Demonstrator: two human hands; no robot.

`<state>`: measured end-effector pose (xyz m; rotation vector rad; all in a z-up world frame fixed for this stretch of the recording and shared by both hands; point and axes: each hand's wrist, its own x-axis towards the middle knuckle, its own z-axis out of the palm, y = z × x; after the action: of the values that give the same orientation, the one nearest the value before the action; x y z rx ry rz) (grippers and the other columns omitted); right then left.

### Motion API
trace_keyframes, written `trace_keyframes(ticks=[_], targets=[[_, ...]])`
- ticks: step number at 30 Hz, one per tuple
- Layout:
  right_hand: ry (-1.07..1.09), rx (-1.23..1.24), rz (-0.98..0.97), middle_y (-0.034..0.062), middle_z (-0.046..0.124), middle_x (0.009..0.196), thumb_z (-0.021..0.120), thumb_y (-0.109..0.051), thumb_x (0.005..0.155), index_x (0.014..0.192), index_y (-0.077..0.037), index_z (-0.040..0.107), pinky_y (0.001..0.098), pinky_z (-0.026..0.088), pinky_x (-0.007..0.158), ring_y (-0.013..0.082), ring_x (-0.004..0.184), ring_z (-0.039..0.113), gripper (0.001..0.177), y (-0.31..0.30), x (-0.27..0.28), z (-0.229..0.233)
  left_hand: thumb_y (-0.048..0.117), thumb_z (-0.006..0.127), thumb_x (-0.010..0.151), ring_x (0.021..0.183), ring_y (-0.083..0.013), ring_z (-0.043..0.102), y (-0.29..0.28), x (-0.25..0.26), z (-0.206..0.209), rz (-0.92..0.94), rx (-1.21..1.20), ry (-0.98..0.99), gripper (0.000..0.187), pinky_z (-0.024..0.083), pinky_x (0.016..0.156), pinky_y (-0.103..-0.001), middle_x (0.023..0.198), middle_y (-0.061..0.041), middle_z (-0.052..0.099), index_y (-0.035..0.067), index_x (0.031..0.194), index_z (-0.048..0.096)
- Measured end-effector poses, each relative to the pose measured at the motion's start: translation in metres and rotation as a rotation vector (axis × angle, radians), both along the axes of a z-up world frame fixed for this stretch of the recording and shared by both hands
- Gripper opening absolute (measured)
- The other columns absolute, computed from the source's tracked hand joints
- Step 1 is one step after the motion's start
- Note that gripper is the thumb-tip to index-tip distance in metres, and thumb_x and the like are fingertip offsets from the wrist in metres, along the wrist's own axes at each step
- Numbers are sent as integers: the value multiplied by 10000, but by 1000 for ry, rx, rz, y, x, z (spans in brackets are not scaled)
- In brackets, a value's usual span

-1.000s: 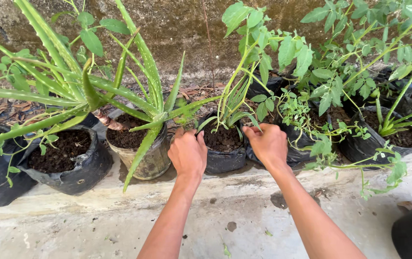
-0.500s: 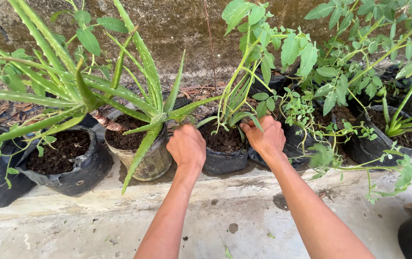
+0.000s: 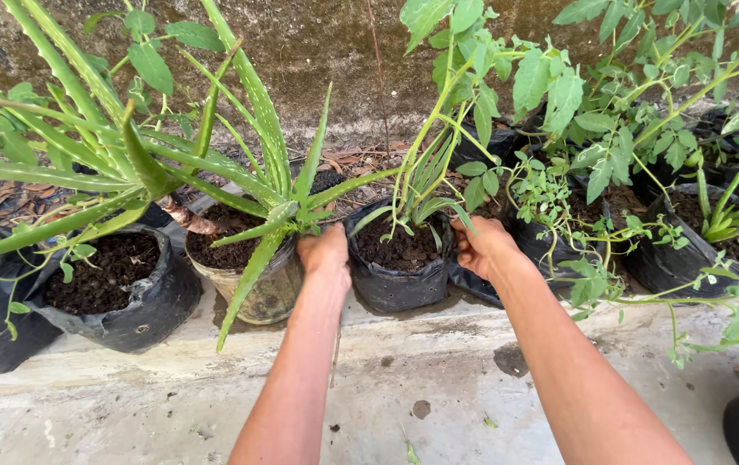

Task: The person removes debris and adjusts soil around several potted plants and grow bags by hand and using a small stick. They handle tomato plants, aloe vera, and other foliage along a wall.

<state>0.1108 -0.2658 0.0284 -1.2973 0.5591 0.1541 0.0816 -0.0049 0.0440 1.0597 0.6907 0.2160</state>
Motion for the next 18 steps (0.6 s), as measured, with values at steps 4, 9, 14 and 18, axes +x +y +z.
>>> trace_keyframes(ticks=[4,9,14,18], targets=[[-216,-505,5,40,626,813,701,-203,939,1054,-47,736,340,387,566,146,655,498,197,16,-17,22,187,775,885,1065,-320,700,-10,-20,21,44,372,120,376,517,930,-412,1163,-241,695,-57,1139,641],[-444,-918,128,74,780,1045,755,-181,843,1056,-181,811,378,549,880,208,972,724,221,29,-29,53,385,713,904,946,-347,742,-21,-61,64,-54,837,201,235,561,871,-466,951,-169,777,231,1054,808],[-595,-1010,240,94,776,981,732,-150,866,1006,-145,809,397,560,829,232,898,729,160,24,-6,43,436,722,904,957,-349,730,-17,-69,73,-137,1005,161,258,554,859,-474,950,-159,772,248,1051,820],[-680,-1138,275,123,729,943,700,-89,877,952,-94,782,429,537,760,263,850,683,111,18,18,27,406,732,886,977,-342,725,-12,-60,64,-126,1094,166,259,546,877,-474,975,-154,770,187,1004,805]])
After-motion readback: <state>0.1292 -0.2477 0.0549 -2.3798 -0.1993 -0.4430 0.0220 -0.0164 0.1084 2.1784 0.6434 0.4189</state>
